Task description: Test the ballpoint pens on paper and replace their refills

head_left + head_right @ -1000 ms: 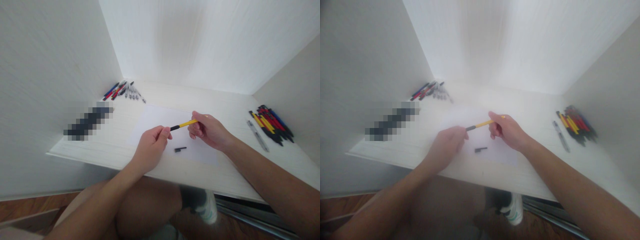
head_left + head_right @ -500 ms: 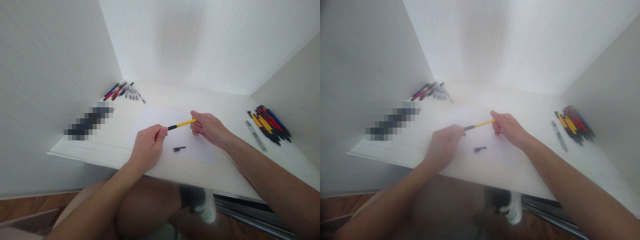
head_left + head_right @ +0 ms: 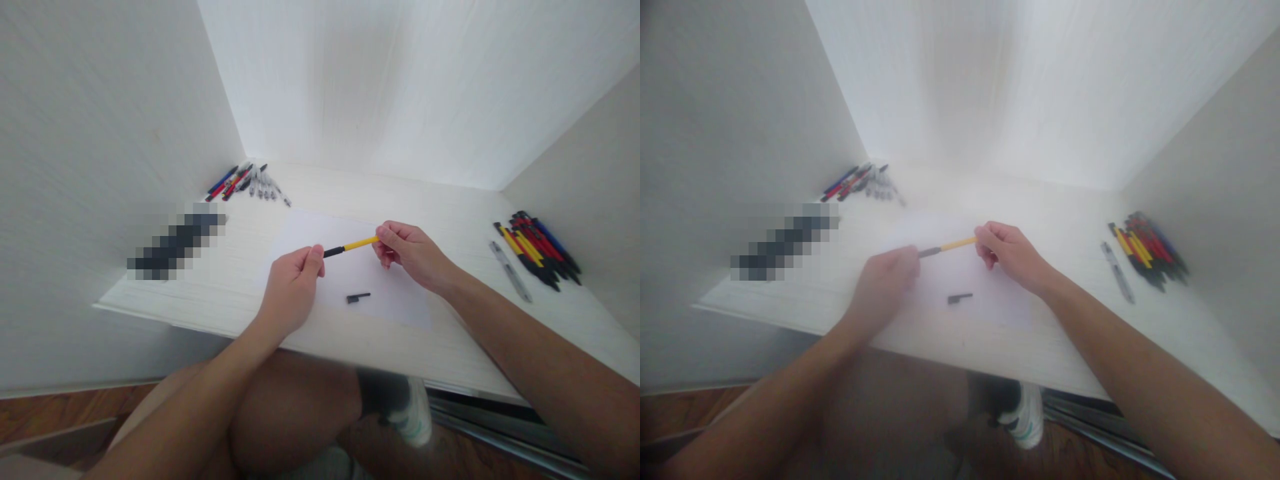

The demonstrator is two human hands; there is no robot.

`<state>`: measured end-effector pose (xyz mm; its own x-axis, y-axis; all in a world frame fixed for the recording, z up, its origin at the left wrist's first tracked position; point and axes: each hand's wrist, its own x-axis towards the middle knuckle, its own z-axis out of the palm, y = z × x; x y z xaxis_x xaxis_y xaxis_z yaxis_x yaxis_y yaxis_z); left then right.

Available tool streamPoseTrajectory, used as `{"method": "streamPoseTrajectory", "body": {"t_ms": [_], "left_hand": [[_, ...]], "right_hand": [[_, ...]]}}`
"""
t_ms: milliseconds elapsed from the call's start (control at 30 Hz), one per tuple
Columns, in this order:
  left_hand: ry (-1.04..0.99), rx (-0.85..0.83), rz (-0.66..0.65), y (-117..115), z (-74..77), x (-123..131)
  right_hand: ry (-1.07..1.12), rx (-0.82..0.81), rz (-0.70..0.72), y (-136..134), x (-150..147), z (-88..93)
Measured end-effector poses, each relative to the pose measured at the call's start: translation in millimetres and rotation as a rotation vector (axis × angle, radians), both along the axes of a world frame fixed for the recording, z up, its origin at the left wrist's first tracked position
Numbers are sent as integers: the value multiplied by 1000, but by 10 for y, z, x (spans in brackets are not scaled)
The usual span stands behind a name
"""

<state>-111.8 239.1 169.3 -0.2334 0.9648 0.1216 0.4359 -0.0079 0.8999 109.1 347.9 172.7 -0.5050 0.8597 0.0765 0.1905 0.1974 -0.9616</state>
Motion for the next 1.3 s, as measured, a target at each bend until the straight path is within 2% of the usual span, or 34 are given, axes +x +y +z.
{"method": "streamPoseTrajectory", "body": {"t_ms": [233,367,467,667,833,933,1100,1300], "left_hand": [[23,10,3,4,5,-9],[-138,-108,-36,22,30,-36],[-228,-197,-82,26,107,-48],[-110,-156,-108,13,251,-54],[107,-89,-106,22,217,-95],[197,-44,-127,16,197,-102],[204,-82,-150,3,215,-86],[70,-198,-110,19,263,-79]], "right_hand": [[9,-16,28,37,48,-6],[30,-22,43,37,52,13],[77,-36,71,36,56,25],[86,-68,74,65,79,13],[34,-206,50,109,91,-31],[-28,-193,45,136,109,-55],[15,-149,28,137,104,-47],[13,-115,14,156,105,-71]]}}
